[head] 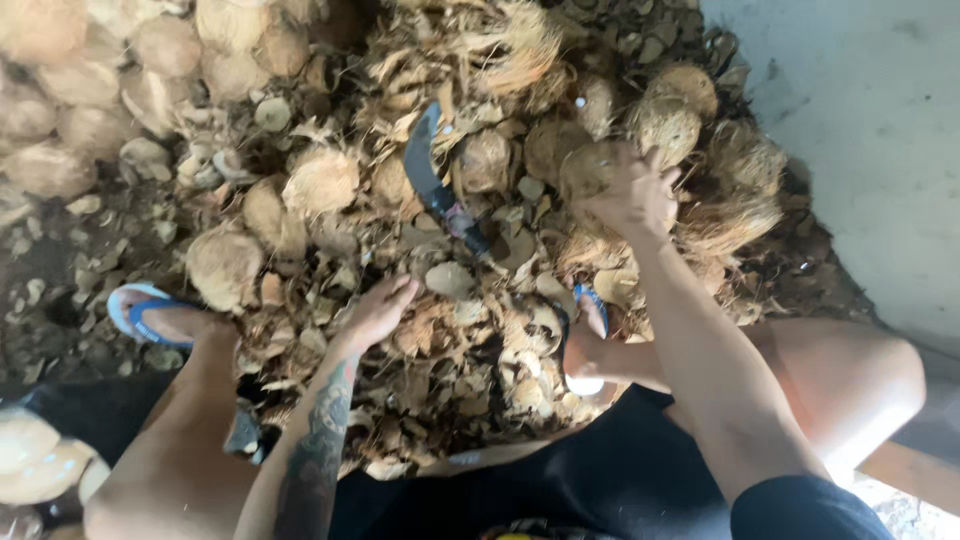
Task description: The person husks coconuts by hand and using a blade, then places the husked coconuts into a large black container.
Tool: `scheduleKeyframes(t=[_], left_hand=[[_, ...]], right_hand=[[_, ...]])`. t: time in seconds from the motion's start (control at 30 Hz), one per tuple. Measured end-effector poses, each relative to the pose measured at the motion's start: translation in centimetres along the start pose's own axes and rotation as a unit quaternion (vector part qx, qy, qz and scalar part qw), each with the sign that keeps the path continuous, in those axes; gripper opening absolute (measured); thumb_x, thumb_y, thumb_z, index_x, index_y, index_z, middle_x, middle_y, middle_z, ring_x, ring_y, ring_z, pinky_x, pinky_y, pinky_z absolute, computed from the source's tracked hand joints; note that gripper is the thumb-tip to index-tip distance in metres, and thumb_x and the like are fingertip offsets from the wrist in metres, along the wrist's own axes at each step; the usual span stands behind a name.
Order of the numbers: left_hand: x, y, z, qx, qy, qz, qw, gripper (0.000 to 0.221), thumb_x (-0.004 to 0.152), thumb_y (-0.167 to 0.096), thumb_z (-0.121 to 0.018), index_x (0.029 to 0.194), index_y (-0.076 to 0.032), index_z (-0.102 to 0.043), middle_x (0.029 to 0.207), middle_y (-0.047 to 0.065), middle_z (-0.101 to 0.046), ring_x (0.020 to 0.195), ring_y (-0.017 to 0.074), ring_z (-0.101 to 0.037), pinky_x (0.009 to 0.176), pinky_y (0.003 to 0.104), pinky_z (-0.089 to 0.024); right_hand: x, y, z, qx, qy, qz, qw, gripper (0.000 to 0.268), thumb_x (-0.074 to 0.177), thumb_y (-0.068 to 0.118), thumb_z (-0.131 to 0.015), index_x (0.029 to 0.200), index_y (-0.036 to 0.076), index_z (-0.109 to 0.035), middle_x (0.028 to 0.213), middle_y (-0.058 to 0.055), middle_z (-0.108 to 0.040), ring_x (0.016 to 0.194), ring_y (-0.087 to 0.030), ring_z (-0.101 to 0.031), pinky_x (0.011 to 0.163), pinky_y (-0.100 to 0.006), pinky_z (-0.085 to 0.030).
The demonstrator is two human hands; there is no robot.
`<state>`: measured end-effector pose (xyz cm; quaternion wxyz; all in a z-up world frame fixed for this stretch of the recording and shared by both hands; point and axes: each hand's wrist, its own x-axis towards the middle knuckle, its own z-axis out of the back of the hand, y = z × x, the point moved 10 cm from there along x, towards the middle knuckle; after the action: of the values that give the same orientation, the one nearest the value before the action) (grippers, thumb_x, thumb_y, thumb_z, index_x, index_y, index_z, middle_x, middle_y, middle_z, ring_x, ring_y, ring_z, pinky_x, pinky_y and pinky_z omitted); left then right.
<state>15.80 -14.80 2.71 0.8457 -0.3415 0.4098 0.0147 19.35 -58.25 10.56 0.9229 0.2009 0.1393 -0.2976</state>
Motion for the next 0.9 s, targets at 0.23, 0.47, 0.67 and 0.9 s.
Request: scheduleKeyframes(t=[0.23,0.47,0.67,0.9], left_hand=[[-5.7,-6.4,2.6,-0.159,-0.01,-0.158,0.975,0.074,0.095,-0.03,-0.079,0.159,-0.006,-0.049,0.167,0.033,-0.031,0.154,0.0551,-0.029,0.124,0.066,-0.029],[-8.7,-8.2,0.8,-0.342,0.026,-0.33,0.879,0.145,0.053,-0.027,-0.105,0.172,-0.024,-0.021,0.177,0.026,-0.004,0.153,0.0659,-0.012,0.112,0.087,-0.016],[-5.6,3.6,5.0,-0.59,-0.205,-0.172,0.761,0.105,0.077,-0.031,-0.097,0.16,-0.011,-0.036,0.162,0.022,-0.038,0.143,0.0434,-0.052,0.111,0.068,-0.049],[-2.0,10.7,2.2,-0.777,-0.092,-0.037,0.621,0.105,0.077,-0.07,-0.083,0.156,-0.012,-0.045,0.158,0.026,-0.051,0.139,0.0551,-0.052,0.104,0.082,-0.044]], right_hand=[[-9.9,2.0,-0.1,0.373,0.044,-0.107,0.921,0.125,0.068,0.053,-0.101,0.168,0.026,-0.031,0.156,-0.03,-0.049,0.147,-0.05,-0.046,0.121,-0.065,-0.035],[-21.1,14.3,-6.7,0.63,0.21,-0.158,0.731,0.124,0.068,0.056,-0.091,0.164,0.007,-0.03,0.164,-0.035,-0.029,0.14,-0.062,-0.047,0.089,-0.092,-0.04],[-22.2,20.0,-11.0,0.487,0.337,-0.021,0.805,0.11,0.091,0.073,-0.059,0.168,0.009,-0.014,0.172,-0.034,-0.016,0.113,-0.06,-0.068,0.076,-0.067,-0.064],[-7.9,16.2,-15.8,0.009,0.098,0.162,0.982,0.076,0.092,0.053,-0.069,0.15,0.013,-0.041,0.138,-0.033,-0.063,0.121,-0.048,-0.068,0.102,-0.061,-0.057]])
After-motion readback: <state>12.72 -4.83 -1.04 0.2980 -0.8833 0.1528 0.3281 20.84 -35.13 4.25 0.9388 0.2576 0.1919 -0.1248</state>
